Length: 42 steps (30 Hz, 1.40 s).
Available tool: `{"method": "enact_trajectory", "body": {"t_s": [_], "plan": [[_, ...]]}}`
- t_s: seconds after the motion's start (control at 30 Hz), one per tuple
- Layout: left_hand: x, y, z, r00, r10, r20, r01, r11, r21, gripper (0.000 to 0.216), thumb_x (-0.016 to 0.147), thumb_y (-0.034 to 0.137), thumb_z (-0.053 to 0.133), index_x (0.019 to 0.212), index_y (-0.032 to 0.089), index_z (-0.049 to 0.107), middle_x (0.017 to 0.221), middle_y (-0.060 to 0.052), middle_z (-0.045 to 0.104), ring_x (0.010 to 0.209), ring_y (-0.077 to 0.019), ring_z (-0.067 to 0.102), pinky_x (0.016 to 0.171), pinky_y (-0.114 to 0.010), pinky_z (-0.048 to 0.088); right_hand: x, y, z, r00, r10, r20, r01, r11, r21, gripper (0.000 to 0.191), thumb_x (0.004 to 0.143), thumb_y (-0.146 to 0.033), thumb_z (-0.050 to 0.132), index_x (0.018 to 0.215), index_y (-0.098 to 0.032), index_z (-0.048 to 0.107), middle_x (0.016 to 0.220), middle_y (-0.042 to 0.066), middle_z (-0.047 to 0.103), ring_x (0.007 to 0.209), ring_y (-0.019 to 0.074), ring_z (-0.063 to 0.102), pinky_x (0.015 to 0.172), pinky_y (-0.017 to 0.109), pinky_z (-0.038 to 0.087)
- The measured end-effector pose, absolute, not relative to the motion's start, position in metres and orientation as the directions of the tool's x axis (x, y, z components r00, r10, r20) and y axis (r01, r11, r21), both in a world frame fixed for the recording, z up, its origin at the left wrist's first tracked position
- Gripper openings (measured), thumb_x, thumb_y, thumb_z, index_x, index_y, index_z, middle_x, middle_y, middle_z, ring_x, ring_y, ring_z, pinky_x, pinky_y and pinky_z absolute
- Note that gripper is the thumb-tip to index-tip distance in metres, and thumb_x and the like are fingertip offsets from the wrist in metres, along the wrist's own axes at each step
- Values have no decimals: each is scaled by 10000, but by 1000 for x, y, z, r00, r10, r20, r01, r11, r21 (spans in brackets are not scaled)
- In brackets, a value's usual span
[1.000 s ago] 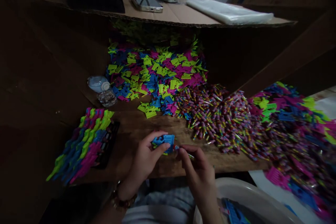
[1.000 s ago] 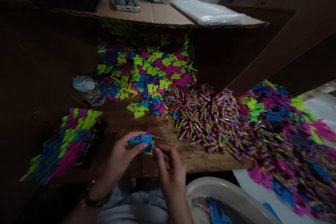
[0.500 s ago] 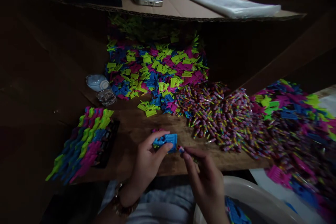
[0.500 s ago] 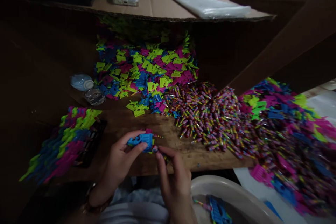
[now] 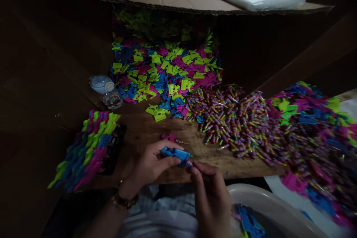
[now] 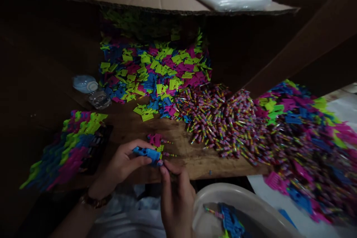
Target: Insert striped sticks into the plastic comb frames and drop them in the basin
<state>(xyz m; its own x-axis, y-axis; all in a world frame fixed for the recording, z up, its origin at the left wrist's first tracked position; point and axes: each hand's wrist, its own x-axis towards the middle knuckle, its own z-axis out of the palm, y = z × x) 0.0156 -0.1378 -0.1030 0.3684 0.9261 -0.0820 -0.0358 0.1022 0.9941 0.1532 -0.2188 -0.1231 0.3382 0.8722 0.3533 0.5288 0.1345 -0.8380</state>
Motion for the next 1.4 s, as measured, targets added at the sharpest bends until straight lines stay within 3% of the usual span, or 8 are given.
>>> {"method": "enact_trajectory", "body": {"t_s": [0.17,0.37,0.5,0.73,0.97,1.13,1.23,1.4], "plan": [[23,-138,-116,254,958,-131,-50,148,988,175,711,196,669,884,172,680,889,-38,714,822,-164,641,738,-233,490,147,-204,-139,444,759,476,648,95,-756,132,867,-304,546,888,-186,601,769,54,706,683,185,687,596,257,543],[29,-152,-127,131,982,-134,-79,145,986,195,743,244,655,927,179,664,909,-36,717,830,-169,652,741,-238,505,161,-193,-124,208,928,308,550,149,-822,80,876,-248,527,895,-194,583,798,36,696,665,150,671,579,214,527],[36,-158,-120,12,991,-133,-78,134,988,206,758,268,651,947,187,667,902,-30,721,820,-164,657,745,-233,509,161,-199,-117,261,900,350,592,138,-794,57,868,-229,540,892,-202,584,798,34,701,686,154,674,625,225,536],[32,-158,-113,110,992,-64,-24,67,997,183,771,254,646,942,195,678,909,-30,713,833,-157,643,751,-221,498,164,-208,-115,262,909,325,563,130,-816,66,861,-240,558,908,-207,589,801,41,706,694,155,674,626,218,531],[21,-157,-137,316,931,-185,-241,267,933,255,750,305,685,963,171,640,840,-31,695,725,-139,634,643,-212,503,176,-201,-116,203,979,9,166,-25,-986,171,830,-365,595,810,-195,606,694,16,674,608,136,622,534,202,482],[21,-113,-160,176,983,-44,246,-1,969,313,828,327,567,1096,167,595,1043,-112,681,938,-223,646,802,-335,515,185,-168,-154,99,994,37,455,-12,-890,310,874,-431,470,816,-163,614,679,37,674,551,147,604,511,241,481],[16,-68,-173,-25,993,119,501,-91,861,352,849,327,525,1158,162,560,1264,-161,558,1234,-305,445,1030,-474,330,194,-152,-174,105,989,101,630,12,-777,262,861,-355,479,830,-163,655,796,86,680,747,223,619,671,340,500],[13,-23,-193,-28,978,206,622,-144,769,341,750,214,636,1083,152,590,1406,-155,403,1368,-372,154,1099,-549,121,230,-141,-183,203,957,209,859,-72,-508,290,833,-170,425,985,-126,668,997,207,607,969,356,504,846,532,387]]}}
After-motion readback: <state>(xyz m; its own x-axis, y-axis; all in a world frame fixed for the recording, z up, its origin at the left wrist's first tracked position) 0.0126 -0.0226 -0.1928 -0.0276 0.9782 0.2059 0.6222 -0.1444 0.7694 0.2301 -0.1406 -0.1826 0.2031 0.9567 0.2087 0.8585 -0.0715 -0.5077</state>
